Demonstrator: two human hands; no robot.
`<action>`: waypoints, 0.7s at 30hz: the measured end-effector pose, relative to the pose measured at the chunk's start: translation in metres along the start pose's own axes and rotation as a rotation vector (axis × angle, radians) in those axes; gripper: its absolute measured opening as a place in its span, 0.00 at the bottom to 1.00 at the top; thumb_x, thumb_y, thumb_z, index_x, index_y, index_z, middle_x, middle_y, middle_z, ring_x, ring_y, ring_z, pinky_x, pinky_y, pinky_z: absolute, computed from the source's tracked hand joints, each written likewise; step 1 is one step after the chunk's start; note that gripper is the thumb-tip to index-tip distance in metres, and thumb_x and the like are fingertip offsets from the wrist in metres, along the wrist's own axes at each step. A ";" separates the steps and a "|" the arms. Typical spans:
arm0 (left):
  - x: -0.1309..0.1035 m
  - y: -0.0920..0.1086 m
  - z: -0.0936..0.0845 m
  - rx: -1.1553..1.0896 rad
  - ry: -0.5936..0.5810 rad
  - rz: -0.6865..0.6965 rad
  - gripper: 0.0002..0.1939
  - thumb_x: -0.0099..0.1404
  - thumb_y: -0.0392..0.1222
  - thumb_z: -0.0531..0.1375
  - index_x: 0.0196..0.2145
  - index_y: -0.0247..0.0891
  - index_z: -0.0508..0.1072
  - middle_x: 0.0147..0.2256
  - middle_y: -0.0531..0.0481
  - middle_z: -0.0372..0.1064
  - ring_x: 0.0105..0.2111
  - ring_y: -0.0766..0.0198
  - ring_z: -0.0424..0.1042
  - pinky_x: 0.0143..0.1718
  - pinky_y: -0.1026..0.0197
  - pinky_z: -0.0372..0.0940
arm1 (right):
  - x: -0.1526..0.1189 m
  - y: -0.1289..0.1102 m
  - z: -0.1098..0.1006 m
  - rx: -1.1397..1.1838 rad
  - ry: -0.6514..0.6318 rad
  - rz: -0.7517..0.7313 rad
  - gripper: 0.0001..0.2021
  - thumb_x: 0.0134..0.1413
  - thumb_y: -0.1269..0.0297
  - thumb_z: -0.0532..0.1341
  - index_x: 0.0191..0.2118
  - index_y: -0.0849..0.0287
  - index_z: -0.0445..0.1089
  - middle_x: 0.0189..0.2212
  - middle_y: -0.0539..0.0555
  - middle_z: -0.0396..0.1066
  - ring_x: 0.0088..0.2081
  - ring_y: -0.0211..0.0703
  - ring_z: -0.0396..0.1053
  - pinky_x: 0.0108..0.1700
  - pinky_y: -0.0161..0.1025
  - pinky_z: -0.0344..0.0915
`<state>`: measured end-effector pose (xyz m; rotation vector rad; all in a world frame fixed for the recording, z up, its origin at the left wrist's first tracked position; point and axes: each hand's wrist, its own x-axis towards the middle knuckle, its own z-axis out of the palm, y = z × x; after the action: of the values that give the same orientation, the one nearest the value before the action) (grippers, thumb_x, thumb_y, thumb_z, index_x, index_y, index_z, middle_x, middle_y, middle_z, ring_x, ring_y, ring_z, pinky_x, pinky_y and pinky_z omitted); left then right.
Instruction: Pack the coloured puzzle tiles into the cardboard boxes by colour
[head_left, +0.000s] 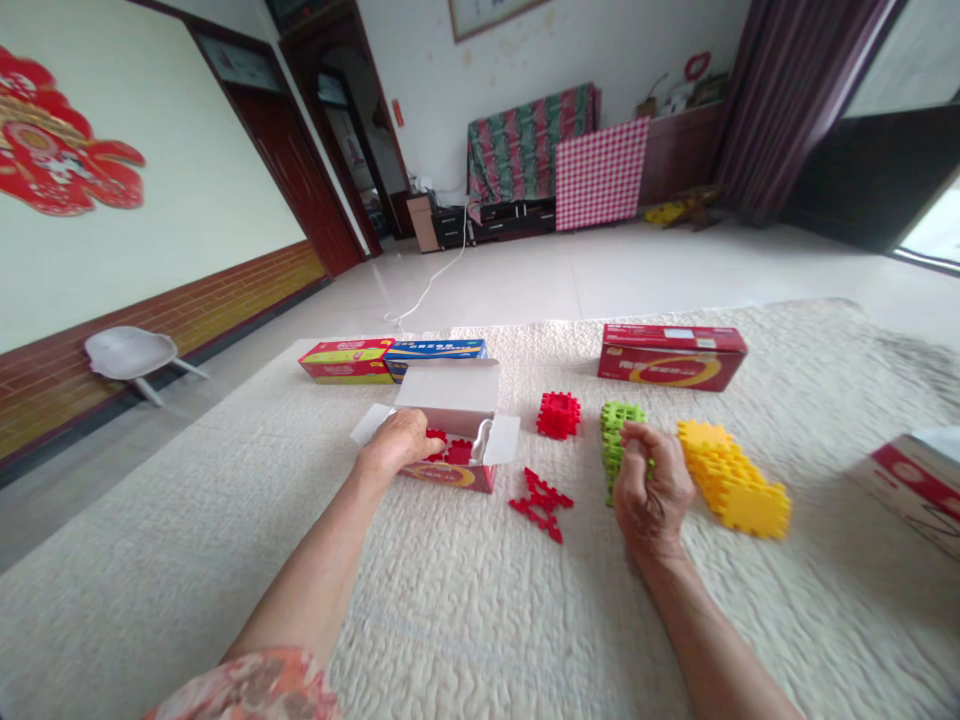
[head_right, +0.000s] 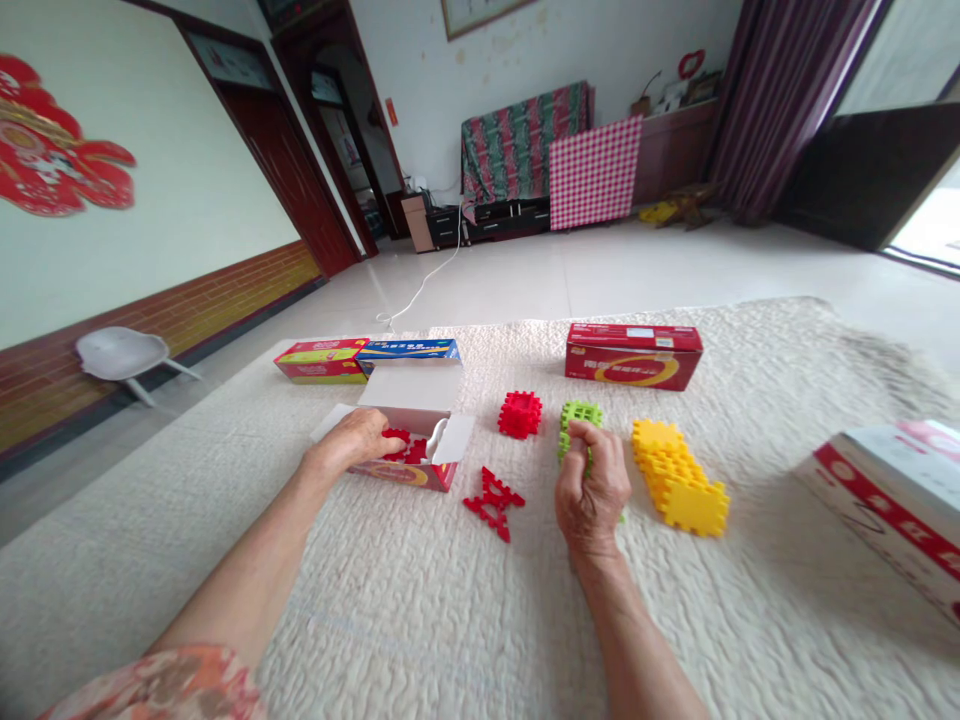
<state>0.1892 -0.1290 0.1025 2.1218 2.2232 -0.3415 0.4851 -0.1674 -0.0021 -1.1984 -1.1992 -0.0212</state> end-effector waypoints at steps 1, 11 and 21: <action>-0.003 0.000 -0.003 0.002 0.018 0.002 0.18 0.58 0.52 0.58 0.34 0.34 0.79 0.36 0.37 0.77 0.40 0.53 0.75 0.37 0.61 0.64 | 0.000 0.000 0.000 0.004 0.000 0.001 0.09 0.59 0.66 0.52 0.39 0.58 0.70 0.32 0.52 0.68 0.37 0.44 0.68 0.42 0.44 0.65; -0.044 0.080 -0.028 -0.331 0.504 0.351 0.11 0.63 0.43 0.57 0.40 0.37 0.75 0.36 0.45 0.75 0.36 0.59 0.74 0.42 0.58 0.66 | 0.000 -0.003 -0.001 0.039 0.007 0.001 0.09 0.60 0.68 0.52 0.40 0.58 0.69 0.33 0.52 0.68 0.36 0.42 0.68 0.41 0.43 0.65; -0.013 0.198 0.027 -0.481 0.547 0.466 0.22 0.61 0.26 0.50 0.53 0.31 0.64 0.52 0.35 0.64 0.55 0.54 0.64 0.53 0.52 0.64 | 0.000 -0.003 -0.001 0.053 0.010 -0.003 0.10 0.59 0.71 0.51 0.41 0.58 0.68 0.35 0.54 0.69 0.39 0.44 0.68 0.42 0.44 0.66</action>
<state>0.3830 -0.1406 0.0536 2.5136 1.6476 0.7924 0.4840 -0.1696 0.0005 -1.1491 -1.1861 0.0017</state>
